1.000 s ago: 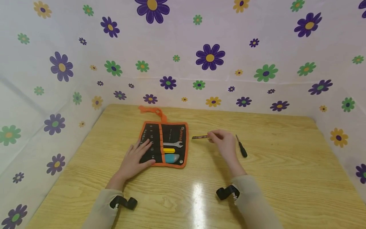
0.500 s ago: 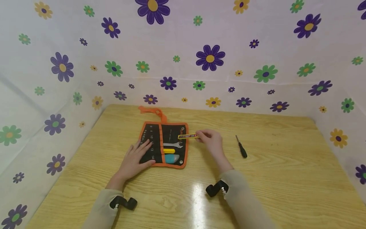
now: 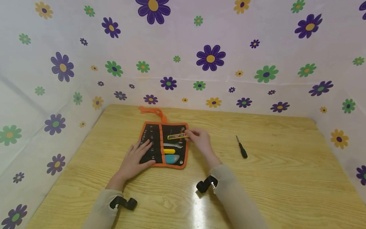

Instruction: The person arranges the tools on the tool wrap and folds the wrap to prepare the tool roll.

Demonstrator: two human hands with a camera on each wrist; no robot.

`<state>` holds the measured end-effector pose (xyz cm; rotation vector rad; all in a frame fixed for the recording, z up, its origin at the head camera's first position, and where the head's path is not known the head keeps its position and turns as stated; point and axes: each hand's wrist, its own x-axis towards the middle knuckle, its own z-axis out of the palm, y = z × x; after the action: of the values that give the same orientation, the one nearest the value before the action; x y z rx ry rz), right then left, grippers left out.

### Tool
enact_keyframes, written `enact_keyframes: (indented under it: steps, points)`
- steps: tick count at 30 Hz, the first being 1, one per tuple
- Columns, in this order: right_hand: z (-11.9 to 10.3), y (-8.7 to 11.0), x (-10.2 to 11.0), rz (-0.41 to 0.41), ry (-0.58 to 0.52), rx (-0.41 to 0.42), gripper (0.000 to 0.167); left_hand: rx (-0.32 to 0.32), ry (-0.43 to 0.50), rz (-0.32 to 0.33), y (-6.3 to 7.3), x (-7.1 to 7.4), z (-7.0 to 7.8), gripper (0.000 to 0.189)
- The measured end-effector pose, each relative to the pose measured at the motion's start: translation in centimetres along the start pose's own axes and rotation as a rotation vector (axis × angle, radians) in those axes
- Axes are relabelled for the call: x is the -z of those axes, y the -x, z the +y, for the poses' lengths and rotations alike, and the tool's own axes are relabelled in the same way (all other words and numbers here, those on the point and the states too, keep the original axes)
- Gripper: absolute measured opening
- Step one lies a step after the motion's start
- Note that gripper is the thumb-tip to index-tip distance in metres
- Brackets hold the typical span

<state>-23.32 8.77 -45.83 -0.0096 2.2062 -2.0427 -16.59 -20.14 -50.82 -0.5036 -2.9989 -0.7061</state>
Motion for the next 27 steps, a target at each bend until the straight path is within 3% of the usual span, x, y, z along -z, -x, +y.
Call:
enact_keyframes:
  steps: [8, 11, 14, 19, 27]
  points:
    - [0.0, -0.8, -1.2, -0.069, -0.046, -0.008, 0.029, -0.008, 0.009, 0.014, 0.1, 0.1, 0.1, 0.081]
    - [0.0, -0.9, -1.4, -0.099, -0.013, 0.006, 0.029, -0.016, 0.019, 0.017, 0.2, 0.2, 0.2, 0.081]
    - [0.0, -0.7, -1.4, -0.115, 0.156, 0.045, 0.027, -0.016, 0.021, 0.014, 0.2, 0.3, 0.2, 0.081]
    - [0.2, -0.6, -1.3, -0.125, 0.511, 0.193, 0.024, -0.005, 0.005, 0.004, 0.1, 0.2, 0.1, 0.081]
    - [0.1, -0.8, -1.5, -0.179, 0.809, 0.400, 0.019, -0.018, 0.010, 0.017, 0.2, 0.1, 0.1, 0.081]
